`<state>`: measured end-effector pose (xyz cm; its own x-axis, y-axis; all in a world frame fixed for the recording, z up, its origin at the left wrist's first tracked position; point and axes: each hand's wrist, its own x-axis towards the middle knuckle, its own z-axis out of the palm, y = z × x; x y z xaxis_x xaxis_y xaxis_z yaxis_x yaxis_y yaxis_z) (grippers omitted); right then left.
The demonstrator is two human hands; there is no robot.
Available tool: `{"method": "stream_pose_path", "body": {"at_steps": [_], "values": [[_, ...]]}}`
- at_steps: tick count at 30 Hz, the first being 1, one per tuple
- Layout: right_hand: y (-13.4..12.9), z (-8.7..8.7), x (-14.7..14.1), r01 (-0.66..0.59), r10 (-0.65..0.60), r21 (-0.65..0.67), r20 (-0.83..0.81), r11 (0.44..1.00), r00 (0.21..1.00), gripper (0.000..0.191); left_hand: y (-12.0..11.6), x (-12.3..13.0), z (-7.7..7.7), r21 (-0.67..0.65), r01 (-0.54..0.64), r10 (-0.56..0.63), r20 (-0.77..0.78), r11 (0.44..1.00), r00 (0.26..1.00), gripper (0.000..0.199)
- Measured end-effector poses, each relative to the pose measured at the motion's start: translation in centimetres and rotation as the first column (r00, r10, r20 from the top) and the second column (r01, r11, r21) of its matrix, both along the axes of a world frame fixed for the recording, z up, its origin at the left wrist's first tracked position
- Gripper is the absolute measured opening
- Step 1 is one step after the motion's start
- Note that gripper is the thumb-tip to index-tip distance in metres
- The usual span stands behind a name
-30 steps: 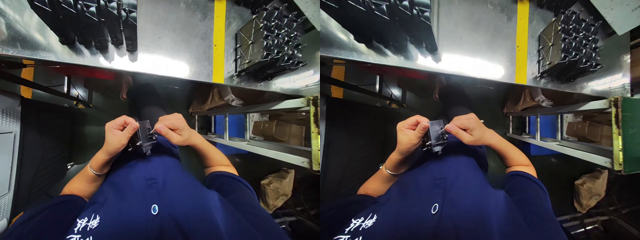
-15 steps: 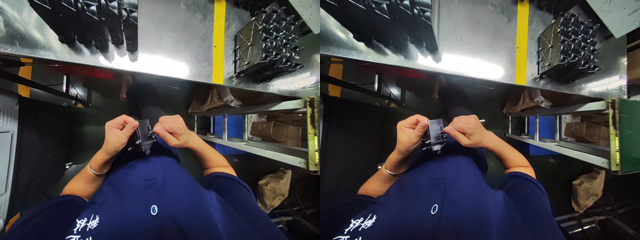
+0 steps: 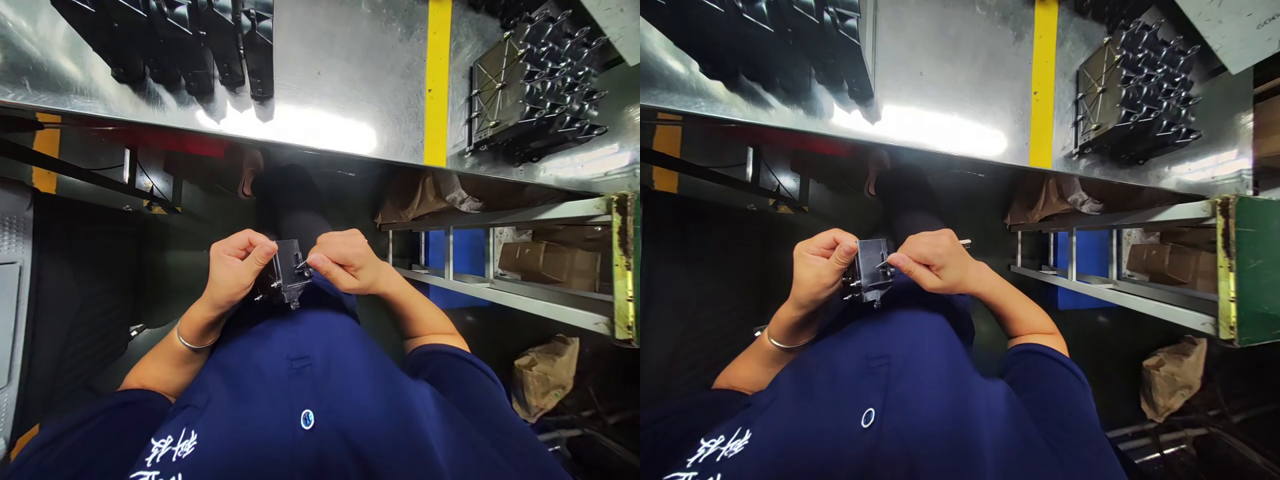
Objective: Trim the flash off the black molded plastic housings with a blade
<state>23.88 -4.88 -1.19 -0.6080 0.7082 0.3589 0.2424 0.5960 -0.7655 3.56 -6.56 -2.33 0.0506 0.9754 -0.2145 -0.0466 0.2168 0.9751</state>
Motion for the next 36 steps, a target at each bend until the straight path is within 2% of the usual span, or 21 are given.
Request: {"method": "stream_pose_path", "body": {"at_steps": [2, 4, 6, 7, 9, 11, 13, 16, 20, 22, 28, 32, 36], "values": [[0.1, 0.1, 0.4, -0.088, 0.088, -0.147, -0.002, 0.985, 0.996, 0.043, -0.1, 0.2, 0.1, 0.016, 0.018, -0.018, -0.012, 1.0, 1.0, 0.045], [0.2, 0.1, 0.9, -0.233, 0.223, -0.302, -0.067, 0.924, 0.972, 0.046, -0.1, 0.3, 0.2, 0.034, 0.039, -0.038, -0.019, 0.999, 0.999, 0.045], [0.2, 0.1, 1.4, -0.36, 0.317, -0.377, -0.173, 0.853, 0.933, 0.048, -0.1, 0.3, 0.1, 0.039, 0.027, -0.027, -0.018, 0.999, 0.999, 0.045], [0.2, 0.1, 1.5, -0.367, 0.308, -0.374, -0.208, 0.852, 0.928, 0.05, 0.0, 0.3, 0.1, 0.033, 0.006, -0.006, -0.014, 0.999, 1.0, 0.045], [0.2, 0.0, 1.5, -0.254, 0.2, -0.3, -0.197, 0.92, 0.96, 0.049, 0.1, 0.1, -0.1, 0.009, -0.046, 0.046, -0.013, 0.999, 0.999, 0.045], [0.2, -0.1, 1.1, -0.095, 0.077, -0.157, -0.119, 0.983, 0.99, 0.044, 0.1, -0.1, -0.1, -0.014, -0.068, 0.068, -0.017, 0.998, 0.998, 0.044], [0.2, -0.2, 0.5, -0.035, 0.034, -0.021, -0.029, 0.999, 0.999, 0.043, 0.1, -0.2, 0.1, -0.03, -0.061, 0.06, -0.024, 0.998, 0.998, 0.044], [0.3, -0.3, -0.1, -0.056, 0.051, 0.052, 0.087, 0.997, 0.995, 0.05, 0.1, 0.0, 0.4, -0.045, -0.027, 0.026, -0.03, 0.999, 0.999, 0.047], [0.5, -0.4, 0.1, -0.137, 0.132, 0.017, 0.162, 0.99, 0.978, 0.055, 0.2, 0.1, 0.3, -0.035, 0.011, -0.013, -0.053, 0.999, 0.999, 0.051], [0.5, -0.5, 0.2, -0.139, 0.132, 0.035, 0.166, 0.99, 0.977, 0.056, 0.2, 0.1, 0.2, -0.023, 0.01, -0.012, -0.067, 1.0, 0.998, 0.051], [0.4, -0.7, 0.0, -0.028, -0.006, 0.193, 0.174, 0.981, 0.985, 0.054, 0.3, -0.1, -0.1, 0.004, -0.029, 0.029, -0.097, 1.0, 0.995, 0.052], [0.3, -0.9, 0.0, -0.052, -0.013, 0.263, 0.238, 0.963, 0.971, 0.056, 0.2, -0.1, -0.4, -0.011, -0.031, 0.03, -0.085, 0.999, 0.996, 0.051], [0.1, -1.3, 0.1, 0.037, -0.153, 0.372, 0.287, 0.927, 0.946, 0.058, 0.0, 0.1, -0.9, -0.031, -0.082, 0.08, -0.059, 0.996, 0.995, 0.048]]}}
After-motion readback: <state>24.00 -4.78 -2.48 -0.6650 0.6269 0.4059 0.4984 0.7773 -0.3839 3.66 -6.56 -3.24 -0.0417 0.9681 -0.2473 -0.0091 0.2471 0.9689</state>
